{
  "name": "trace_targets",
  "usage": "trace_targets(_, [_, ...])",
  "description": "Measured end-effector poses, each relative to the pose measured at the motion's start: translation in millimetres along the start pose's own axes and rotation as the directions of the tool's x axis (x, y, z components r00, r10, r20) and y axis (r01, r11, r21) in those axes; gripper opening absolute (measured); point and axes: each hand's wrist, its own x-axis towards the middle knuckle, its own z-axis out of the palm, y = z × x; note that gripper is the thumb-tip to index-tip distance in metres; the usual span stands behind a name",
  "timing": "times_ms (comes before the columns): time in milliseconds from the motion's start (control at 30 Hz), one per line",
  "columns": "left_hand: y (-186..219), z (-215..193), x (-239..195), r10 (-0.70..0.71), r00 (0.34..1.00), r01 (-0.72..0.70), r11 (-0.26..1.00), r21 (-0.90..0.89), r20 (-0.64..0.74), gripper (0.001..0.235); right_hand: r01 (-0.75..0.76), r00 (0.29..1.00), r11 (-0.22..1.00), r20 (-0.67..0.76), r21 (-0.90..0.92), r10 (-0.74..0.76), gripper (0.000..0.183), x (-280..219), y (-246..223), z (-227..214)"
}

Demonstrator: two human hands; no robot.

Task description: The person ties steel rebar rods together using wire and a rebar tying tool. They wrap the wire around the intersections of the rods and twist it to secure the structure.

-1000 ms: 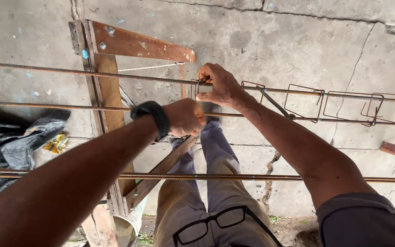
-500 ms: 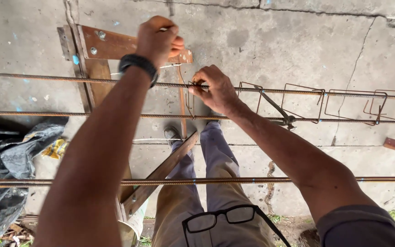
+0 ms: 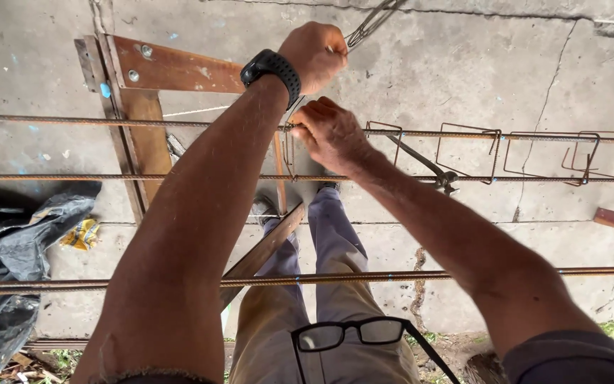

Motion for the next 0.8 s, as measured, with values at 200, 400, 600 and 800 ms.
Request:
trace_targets(200, [-18, 5, 7, -0.14, 0.984, 0.128, 0.985, -0.112, -0.108, 0.009, 0.247, 0.968, 0.947, 0.098, -0.205, -0.232, 0.022, 17, 3, -17])
trace_targets(400, [-27, -5, -19, -0.177, 0.979, 0.118, 0.9, -0.418, -0.105, 0.017, 0.344, 0.927, 0.872, 0.272, -0.348, -0.257, 0.056, 42, 8, -34])
trace_targets(600, [-110, 42, -76, 0.245, 0.832, -0.142, 0.961, 0.236, -0.497, 0.038, 0.507, 0.854, 0.747, 0.368, -0.431, -0.367, 0.013, 57, 20, -37])
trace_targets(800, [-111, 91, -100, 0.418, 0.659, 0.025, 0.819, 0.573, -0.625, 0.039, 0.353, 0.847, 0.925, 0.468, -0.14, -0.253, 0.01, 49, 34, -28])
